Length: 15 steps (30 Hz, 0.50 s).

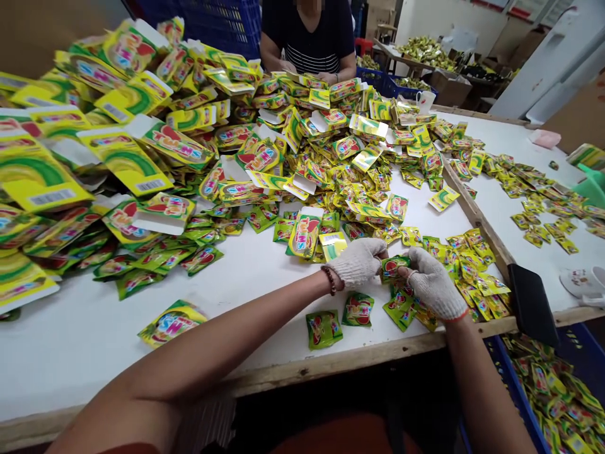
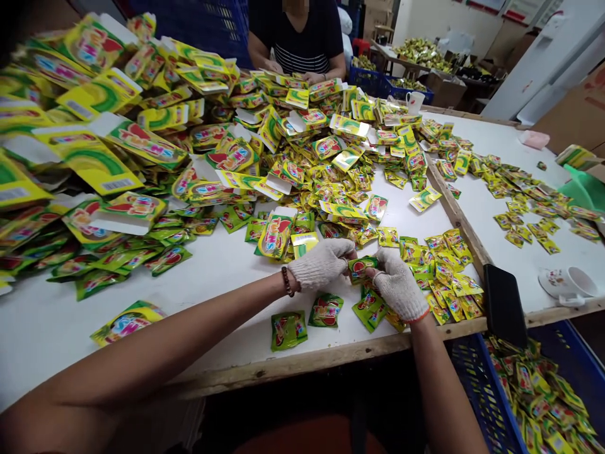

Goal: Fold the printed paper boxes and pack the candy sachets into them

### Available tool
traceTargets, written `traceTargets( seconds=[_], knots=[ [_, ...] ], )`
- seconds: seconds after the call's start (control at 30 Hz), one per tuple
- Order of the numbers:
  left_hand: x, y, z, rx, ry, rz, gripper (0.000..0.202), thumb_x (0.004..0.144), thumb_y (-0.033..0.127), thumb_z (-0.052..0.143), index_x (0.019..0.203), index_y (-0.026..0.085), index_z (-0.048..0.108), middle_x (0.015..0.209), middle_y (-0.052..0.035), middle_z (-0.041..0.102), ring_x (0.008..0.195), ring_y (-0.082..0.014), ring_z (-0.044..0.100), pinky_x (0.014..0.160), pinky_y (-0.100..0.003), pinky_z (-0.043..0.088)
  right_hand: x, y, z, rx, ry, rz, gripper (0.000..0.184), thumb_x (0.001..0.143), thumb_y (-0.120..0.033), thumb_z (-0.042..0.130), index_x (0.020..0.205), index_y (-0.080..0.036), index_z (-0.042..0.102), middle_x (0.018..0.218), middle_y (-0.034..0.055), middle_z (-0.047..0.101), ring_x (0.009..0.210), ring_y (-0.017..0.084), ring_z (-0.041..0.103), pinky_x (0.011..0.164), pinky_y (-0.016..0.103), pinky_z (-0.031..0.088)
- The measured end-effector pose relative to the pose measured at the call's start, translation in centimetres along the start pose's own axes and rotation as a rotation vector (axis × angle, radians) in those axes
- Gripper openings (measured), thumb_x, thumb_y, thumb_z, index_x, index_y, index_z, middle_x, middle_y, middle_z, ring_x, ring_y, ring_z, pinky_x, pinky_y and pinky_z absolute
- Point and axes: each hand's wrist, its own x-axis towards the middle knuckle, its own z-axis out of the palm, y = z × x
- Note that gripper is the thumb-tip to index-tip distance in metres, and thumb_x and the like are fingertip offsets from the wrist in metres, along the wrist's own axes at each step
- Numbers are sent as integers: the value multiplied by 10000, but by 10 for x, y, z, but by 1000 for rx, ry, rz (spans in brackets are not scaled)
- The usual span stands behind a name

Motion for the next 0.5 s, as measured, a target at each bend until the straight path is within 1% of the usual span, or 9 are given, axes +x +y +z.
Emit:
traceTargets(
  seconds=[0.07, 0.13, 0.17, 0.23, 0.3, 0.33, 0.4, 0.43, 0.5],
  knots=[
    [-13, -2, -4, -239, 9, -44, 148, 860, 210, 490, 876, 148, 624, 758, -13, 664, 695, -129, 620, 628, -227, 482, -6, -2, 7, 20, -12, 4, 145, 837, -337, 594, 852, -200, 548, 737, -3, 573, 676, 157, 507, 596, 263, 425],
    [-27, -2, -3, -480, 4, -101, 174, 854, 309, 561, 880, 144, 612, 724, -2, 644, 639, -119, 586, 583, -221, 457, -15, -5, 14, 22, -7, 14, 149, 850, -333, 586, 826, -205, 513, 715, -12, 542, 655, 149, 489, 578, 257, 415],
    [-34, -2, 0, -544, 1, -131, 195, 827, 336, 612, 867, 145, 609, 711, 4, 633, 623, -115, 566, 564, -216, 440, -21, -8, 17, 40, -7, 19, 148, 855, -332, 583, 848, -205, 507, 727, -10, 543, 663, 149, 499, 585, 259, 424],
    [-48, 0, 7, -552, -5, -170, 173, 786, 305, 662, 828, 149, 598, 690, 19, 610, 607, -105, 537, 533, -203, 404, -32, -14, 20, 112, -40, 38, 213, 852, -327, 588, 1005, -198, 515, 832, 15, 597, 745, 168, 563, 652, 278, 475],
    [-61, 1, 13, -514, -26, -151, 105, 809, 248, 626, 796, 152, 585, 678, 26, 593, 610, -102, 536, 529, -197, 396, -43, -22, 21, 149, -116, 70, 381, 840, -316, 603, 1184, -195, 494, 974, 48, 646, 867, 194, 616, 752, 309, 510],
    [-67, 1, 13, -476, -51, -106, 93, 826, 240, 607, 796, 155, 585, 684, 25, 595, 619, -103, 543, 538, -199, 403, -47, -25, 19, 133, -168, 83, 397, 841, -312, 601, 1210, -197, 506, 1013, 55, 661, 908, 203, 626, 788, 320, 515],
    [-74, -2, 6, -312, -84, 33, 93, 872, 233, 553, 836, 162, 602, 733, 9, 624, 664, -117, 568, 595, -219, 441, -54, -29, 16, 62, -235, 99, 298, 856, -317, 585, 1130, -199, 591, 1003, 54, 689, 928, 215, 636, 828, 339, 517],
    [-75, -6, -2, -170, -70, 109, 98, 883, 221, 533, 877, 168, 616, 790, -8, 645, 714, -133, 586, 650, -242, 465, -56, -28, 15, 40, -221, 105, 249, 863, -329, 580, 1072, -200, 622, 985, 52, 699, 921, 219, 640, 838, 348, 520],
    [-72, -19, -19, 185, 11, 230, 160, 872, 176, 523, 993, 183, 627, 1001, -61, 665, 918, -198, 608, 834, -336, 486, -59, -22, 13, 69, -128, 130, 242, 859, -368, 595, 1030, -202, 639, 978, 54, 710, 909, 227, 652, 843, 364, 536]
  ],
)
